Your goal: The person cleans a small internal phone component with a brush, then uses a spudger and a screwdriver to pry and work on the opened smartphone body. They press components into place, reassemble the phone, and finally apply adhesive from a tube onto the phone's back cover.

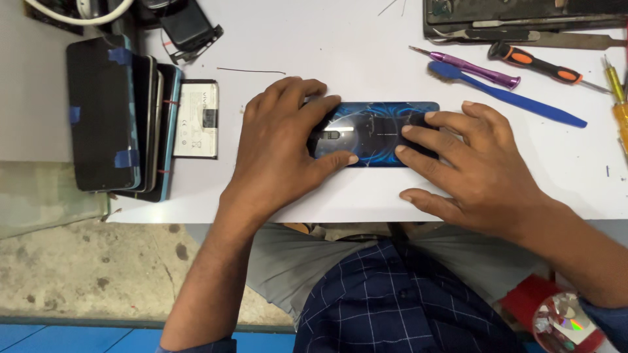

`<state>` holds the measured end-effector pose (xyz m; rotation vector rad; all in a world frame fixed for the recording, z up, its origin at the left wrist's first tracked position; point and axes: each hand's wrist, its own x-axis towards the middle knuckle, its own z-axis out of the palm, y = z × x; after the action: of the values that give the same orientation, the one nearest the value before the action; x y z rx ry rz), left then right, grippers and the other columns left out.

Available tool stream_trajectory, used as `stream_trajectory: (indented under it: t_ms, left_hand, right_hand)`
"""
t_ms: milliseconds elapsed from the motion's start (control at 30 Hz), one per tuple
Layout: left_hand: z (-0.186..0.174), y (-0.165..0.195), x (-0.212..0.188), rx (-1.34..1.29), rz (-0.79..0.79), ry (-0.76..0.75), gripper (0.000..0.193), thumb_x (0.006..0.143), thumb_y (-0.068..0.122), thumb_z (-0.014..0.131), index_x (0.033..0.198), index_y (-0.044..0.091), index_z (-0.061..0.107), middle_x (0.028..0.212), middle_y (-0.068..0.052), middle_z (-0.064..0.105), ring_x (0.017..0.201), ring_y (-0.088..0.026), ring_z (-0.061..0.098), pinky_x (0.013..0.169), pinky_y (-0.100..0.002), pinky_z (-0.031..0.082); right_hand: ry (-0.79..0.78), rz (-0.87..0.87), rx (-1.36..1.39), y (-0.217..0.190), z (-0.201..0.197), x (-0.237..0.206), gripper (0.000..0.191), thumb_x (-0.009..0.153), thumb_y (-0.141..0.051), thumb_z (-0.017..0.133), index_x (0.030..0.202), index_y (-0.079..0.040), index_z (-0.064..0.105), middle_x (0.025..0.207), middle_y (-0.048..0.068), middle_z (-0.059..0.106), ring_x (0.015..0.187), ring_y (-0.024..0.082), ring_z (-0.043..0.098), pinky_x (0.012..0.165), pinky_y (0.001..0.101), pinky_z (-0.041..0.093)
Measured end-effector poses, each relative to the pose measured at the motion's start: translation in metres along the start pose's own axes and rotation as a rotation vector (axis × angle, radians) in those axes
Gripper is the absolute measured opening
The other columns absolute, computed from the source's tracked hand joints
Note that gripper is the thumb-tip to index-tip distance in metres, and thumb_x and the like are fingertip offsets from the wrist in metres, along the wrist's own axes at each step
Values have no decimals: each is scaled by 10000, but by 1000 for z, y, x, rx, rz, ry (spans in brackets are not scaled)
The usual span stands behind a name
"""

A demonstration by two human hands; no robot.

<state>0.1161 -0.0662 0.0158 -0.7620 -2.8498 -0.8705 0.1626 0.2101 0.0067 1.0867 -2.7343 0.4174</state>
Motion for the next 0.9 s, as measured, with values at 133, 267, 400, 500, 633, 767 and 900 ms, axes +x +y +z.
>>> stream_trajectory:
  t_ms: [133,267,400,500,633,767,900]
  left_hand:
    - [4,3,3,13,-37,-12,712,644,377,941,1231,45,710,1326,-165,621,1304,-361,499,1067,-536,369]
    - [1,7,7,19,-48,-18,722,655,379,936,1239,25,702,1323,-193,611,1283,-360,509,1039,-533,391]
    - [-2,14,2,58,-168,10,808,685,414,934,1284,-44,642,1211,-222,607,1109,-355,565,876,-483,481]
    - [-2,18,-4,67,-350,-19,797,746,441,900,1304,-51,614,1089,-182,617,934,-303,641,710,-433,531]
    - [0,18,-10,56,-372,30,728,768,437,874,1268,-39,643,1021,-145,646,845,-262,688,635,-410,550]
    - [5,20,-10,45,-367,33,696,789,412,868,1265,-44,645,1021,-131,654,832,-252,696,637,-409,553]
    - [7,26,-9,48,-399,21,762,742,435,893,1260,-58,628,1028,-147,646,795,-256,699,617,-406,555]
  right_hand:
    - [5,21,45,3,2,-1,415,893,-406,730,1163,-91,750,1303,68,680,1288,281,528,1145,545,355]
    - [4,27,77,6,1,0,395,886,-374,725,1166,-97,741,1302,70,678,1287,282,536,1133,544,369]
    - [53,94,111,11,-1,-5,438,867,-322,750,1201,-41,712,1296,144,665,1261,299,551,1082,506,403]
    - [97,216,102,18,-5,-11,506,850,-277,774,1245,28,688,1256,178,659,1176,317,559,1021,481,430]
    - [100,295,135,22,-3,-14,486,885,-266,782,1267,23,700,1189,151,647,1030,292,534,921,438,434]
    - [62,220,98,16,4,-12,423,909,-265,744,1249,-15,728,1110,121,638,998,259,525,896,433,402]
    - [48,216,95,14,4,-12,430,909,-299,722,1259,-50,739,1046,103,614,1002,262,509,873,427,381]
